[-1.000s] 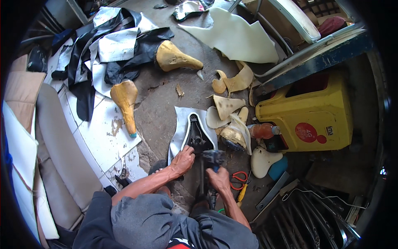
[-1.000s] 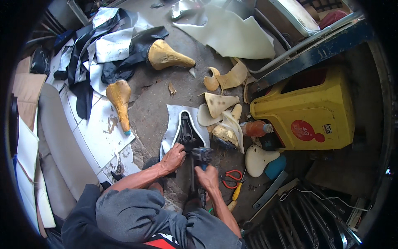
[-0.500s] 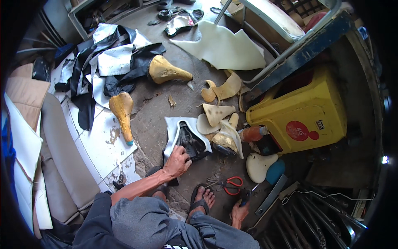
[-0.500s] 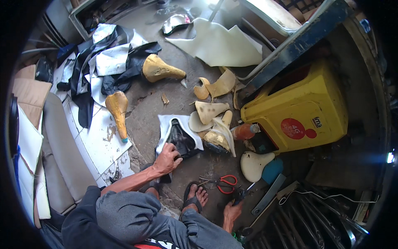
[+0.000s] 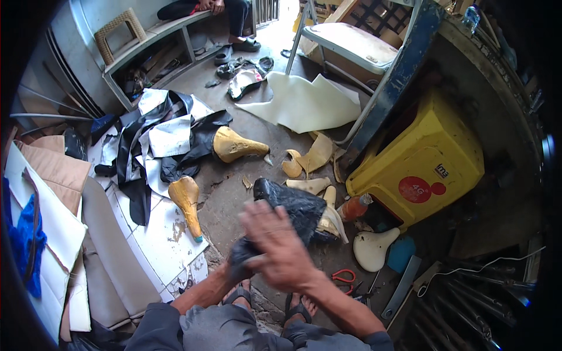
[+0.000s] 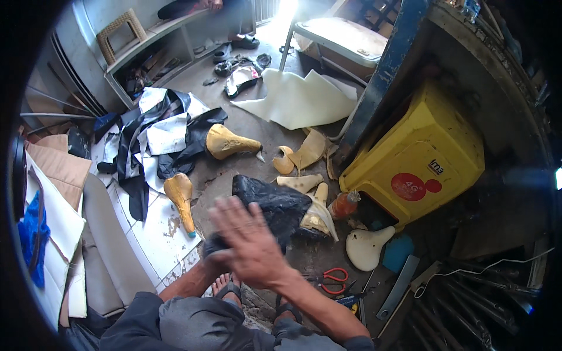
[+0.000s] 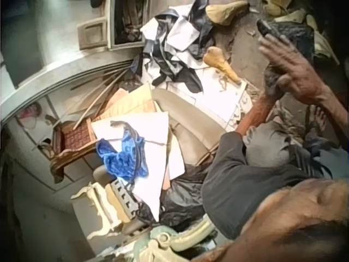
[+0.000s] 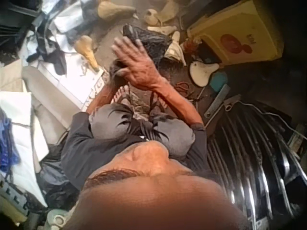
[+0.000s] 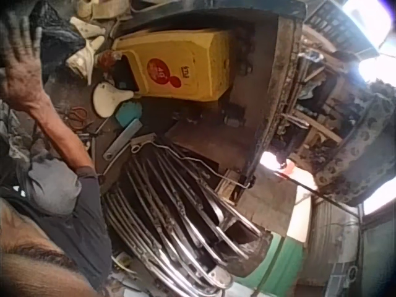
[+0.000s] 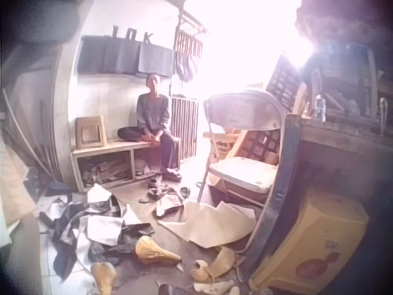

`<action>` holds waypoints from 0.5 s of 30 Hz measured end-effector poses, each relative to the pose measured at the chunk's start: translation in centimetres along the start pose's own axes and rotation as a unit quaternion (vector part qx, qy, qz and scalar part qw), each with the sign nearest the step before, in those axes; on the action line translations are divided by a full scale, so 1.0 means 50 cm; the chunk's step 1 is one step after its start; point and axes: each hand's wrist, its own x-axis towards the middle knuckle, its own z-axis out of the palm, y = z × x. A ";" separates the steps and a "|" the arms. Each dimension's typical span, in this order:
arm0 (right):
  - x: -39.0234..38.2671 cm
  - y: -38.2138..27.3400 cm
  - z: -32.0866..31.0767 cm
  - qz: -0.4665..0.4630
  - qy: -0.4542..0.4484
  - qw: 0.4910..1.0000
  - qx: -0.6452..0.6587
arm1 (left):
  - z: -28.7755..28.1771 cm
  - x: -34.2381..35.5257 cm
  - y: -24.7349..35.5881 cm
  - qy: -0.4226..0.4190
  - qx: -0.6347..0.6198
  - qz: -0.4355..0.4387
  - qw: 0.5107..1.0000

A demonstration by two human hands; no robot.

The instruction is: The person reupholsters bicycle seats by trimming foam with shears, sanding the surface with a block, and attaching new black fabric covers using a pneumatic stapler.

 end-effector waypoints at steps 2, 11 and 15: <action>0.047 -0.006 0.000 -0.059 -0.004 0.994 -0.093 | -0.004 -0.018 0.002 -0.032 0.112 0.072 0.991; 0.046 0.001 -0.036 -0.085 0.069 0.964 -0.242 | -0.018 -0.031 0.037 0.008 0.251 0.068 0.966; 0.034 0.069 -0.053 0.108 0.097 0.970 -0.196 | 0.002 -0.029 0.043 0.024 -0.143 -0.119 0.982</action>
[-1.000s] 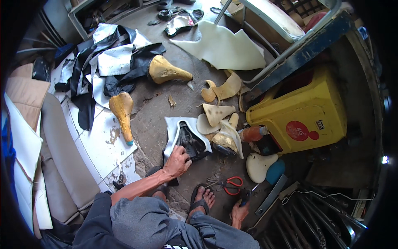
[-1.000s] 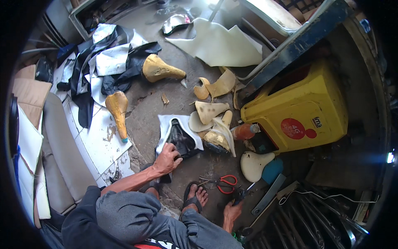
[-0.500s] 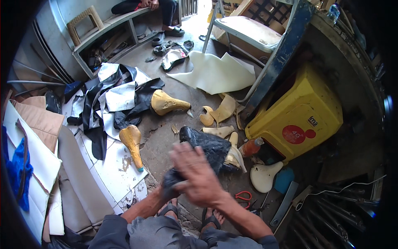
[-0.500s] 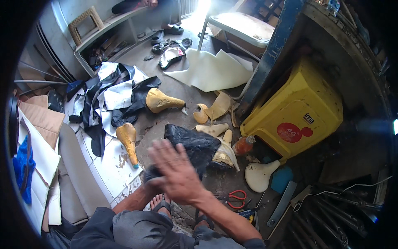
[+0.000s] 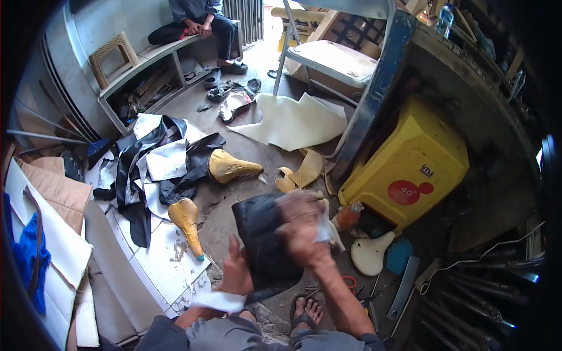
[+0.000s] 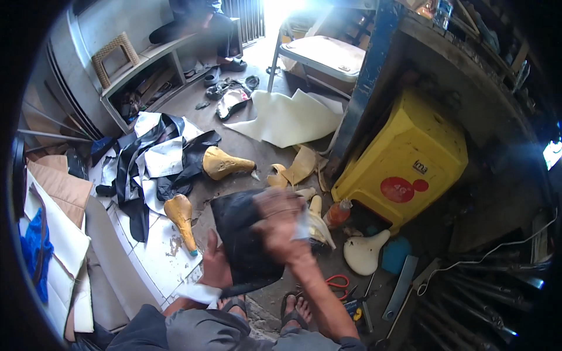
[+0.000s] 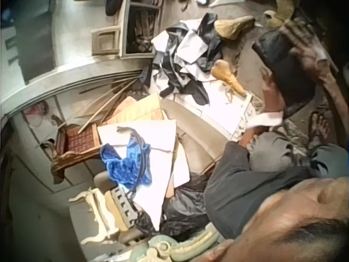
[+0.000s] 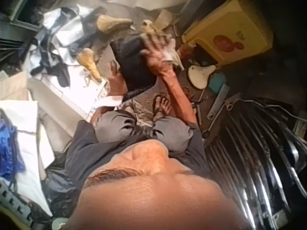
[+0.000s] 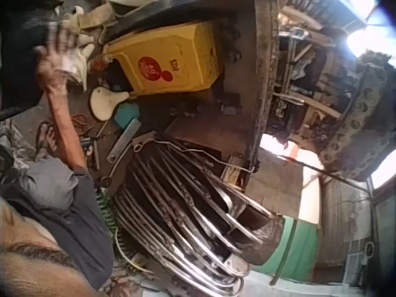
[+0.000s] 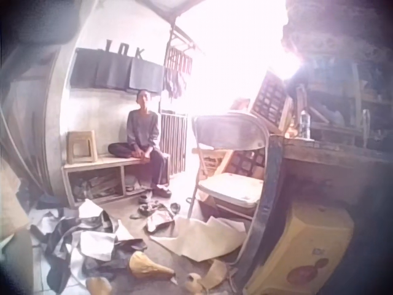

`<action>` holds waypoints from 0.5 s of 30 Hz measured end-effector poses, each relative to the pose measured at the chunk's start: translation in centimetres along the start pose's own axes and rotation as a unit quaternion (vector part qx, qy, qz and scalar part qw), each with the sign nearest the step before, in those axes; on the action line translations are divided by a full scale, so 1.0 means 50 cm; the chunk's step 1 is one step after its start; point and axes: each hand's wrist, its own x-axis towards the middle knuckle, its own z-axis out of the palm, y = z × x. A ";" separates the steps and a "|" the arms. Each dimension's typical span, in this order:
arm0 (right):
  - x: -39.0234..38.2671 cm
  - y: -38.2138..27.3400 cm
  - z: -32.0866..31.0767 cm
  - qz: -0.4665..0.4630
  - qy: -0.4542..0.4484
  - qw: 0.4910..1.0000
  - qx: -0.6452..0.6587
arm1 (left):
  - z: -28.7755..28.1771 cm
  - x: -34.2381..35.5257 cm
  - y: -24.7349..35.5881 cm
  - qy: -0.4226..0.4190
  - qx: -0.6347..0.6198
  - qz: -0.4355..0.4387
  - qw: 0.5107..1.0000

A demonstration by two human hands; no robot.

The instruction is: The person reupholsters bicycle seats by trimming foam with shears, sanding the surface with a block, and attaching new black fabric covers using a pneumatic stapler.

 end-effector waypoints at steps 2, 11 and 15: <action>-0.018 0.075 -0.014 0.261 0.096 0.960 -0.044 | 0.005 -0.005 0.008 0.022 0.011 0.054 0.998; -0.006 0.068 -0.027 0.316 0.015 0.784 0.534 | -0.031 -0.015 -0.008 -0.047 -0.028 0.000 0.999; 0.052 0.043 -0.156 0.268 0.008 0.802 0.533 | -0.021 -0.010 0.064 -0.026 0.139 -0.008 0.990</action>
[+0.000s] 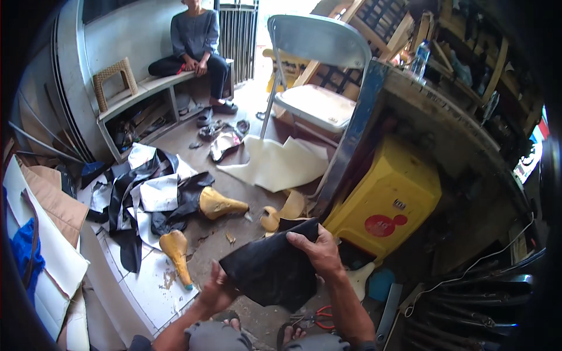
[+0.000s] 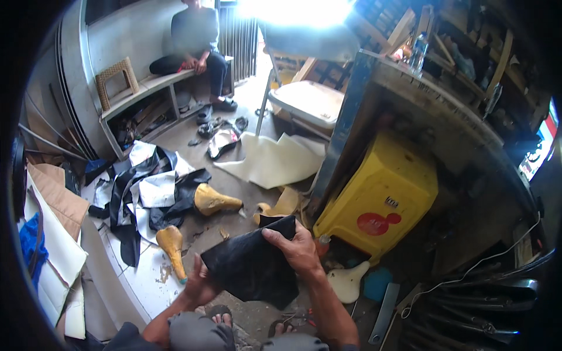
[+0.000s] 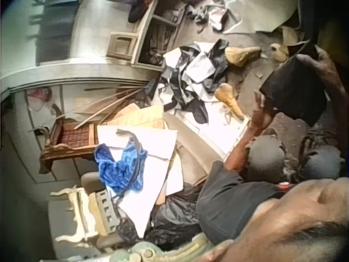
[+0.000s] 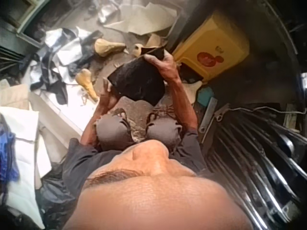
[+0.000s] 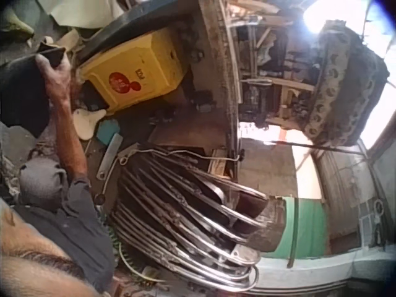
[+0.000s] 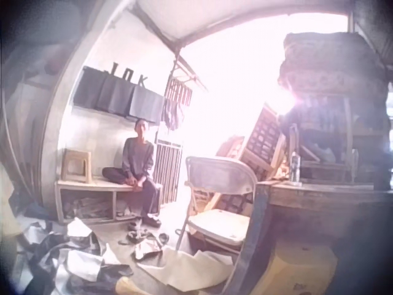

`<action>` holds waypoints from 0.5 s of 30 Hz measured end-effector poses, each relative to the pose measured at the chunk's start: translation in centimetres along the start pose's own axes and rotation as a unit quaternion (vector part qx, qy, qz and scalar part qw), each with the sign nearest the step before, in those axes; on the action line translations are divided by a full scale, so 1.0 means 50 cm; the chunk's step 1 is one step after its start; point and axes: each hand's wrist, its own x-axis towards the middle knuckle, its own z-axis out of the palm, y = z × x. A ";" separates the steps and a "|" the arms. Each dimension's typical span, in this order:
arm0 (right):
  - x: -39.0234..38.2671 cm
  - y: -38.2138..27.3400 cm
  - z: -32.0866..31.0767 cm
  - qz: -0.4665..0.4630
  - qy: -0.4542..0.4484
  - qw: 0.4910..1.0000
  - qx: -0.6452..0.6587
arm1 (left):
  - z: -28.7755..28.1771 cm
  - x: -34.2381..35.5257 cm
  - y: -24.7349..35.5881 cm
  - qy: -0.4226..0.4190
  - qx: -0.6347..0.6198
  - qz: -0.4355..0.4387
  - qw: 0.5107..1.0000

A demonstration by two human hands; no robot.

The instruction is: The person reupholsters bicycle seats by trimming foam with shears, sanding the surface with a block, and attaching new black fabric covers using a pneumatic stapler.

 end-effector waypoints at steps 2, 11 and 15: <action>0.004 -0.095 -0.007 -0.023 -0.064 0.997 -0.033 | 0.012 0.000 0.092 -0.004 0.113 0.137 0.984; -0.029 -0.094 0.064 0.146 -0.285 0.935 -0.155 | 0.192 0.060 0.204 -0.158 0.509 0.131 0.836; -0.048 -0.018 0.019 0.147 -0.255 0.946 -0.133 | 0.184 0.109 0.155 -0.199 0.527 0.025 0.826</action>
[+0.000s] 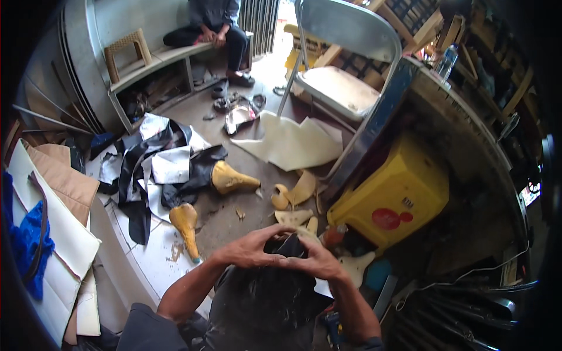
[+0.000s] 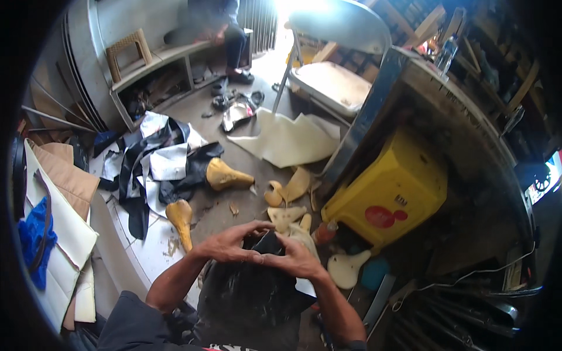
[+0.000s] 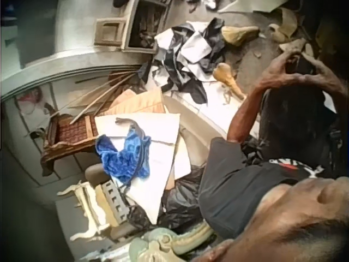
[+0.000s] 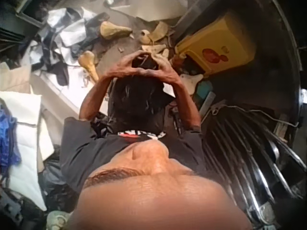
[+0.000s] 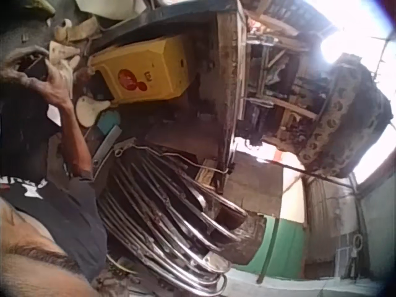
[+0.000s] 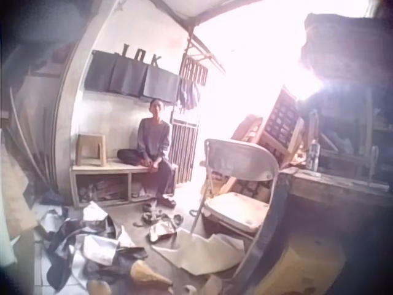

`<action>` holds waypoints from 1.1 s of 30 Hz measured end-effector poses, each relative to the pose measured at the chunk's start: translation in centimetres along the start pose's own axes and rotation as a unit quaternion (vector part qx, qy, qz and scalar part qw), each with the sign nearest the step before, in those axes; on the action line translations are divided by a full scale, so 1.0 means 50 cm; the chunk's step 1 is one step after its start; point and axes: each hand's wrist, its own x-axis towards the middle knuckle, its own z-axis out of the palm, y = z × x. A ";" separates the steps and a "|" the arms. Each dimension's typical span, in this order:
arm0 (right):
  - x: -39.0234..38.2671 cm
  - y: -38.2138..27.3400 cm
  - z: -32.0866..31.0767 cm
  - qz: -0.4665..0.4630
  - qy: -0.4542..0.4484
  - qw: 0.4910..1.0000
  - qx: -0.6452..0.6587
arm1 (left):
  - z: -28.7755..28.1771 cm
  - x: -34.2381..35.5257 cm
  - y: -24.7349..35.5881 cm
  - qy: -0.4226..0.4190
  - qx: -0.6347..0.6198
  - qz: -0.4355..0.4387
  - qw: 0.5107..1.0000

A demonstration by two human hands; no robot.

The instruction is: The person reupholsters bicycle seats by trimming foam with shears, sanding the surface with a block, and attaching new black fabric covers using a pneumatic stapler.

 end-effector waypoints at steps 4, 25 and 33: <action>-0.017 0.010 -0.042 -0.057 0.002 0.994 -0.093 | 0.010 0.010 -0.002 0.003 0.064 0.013 0.998; -0.072 -0.049 0.015 -0.089 0.257 0.953 -0.135 | 0.045 0.002 0.067 0.137 0.122 0.010 0.983; -0.022 -0.101 -0.009 -0.131 0.312 0.939 -0.061 | 0.027 0.054 0.102 0.245 0.084 0.061 0.964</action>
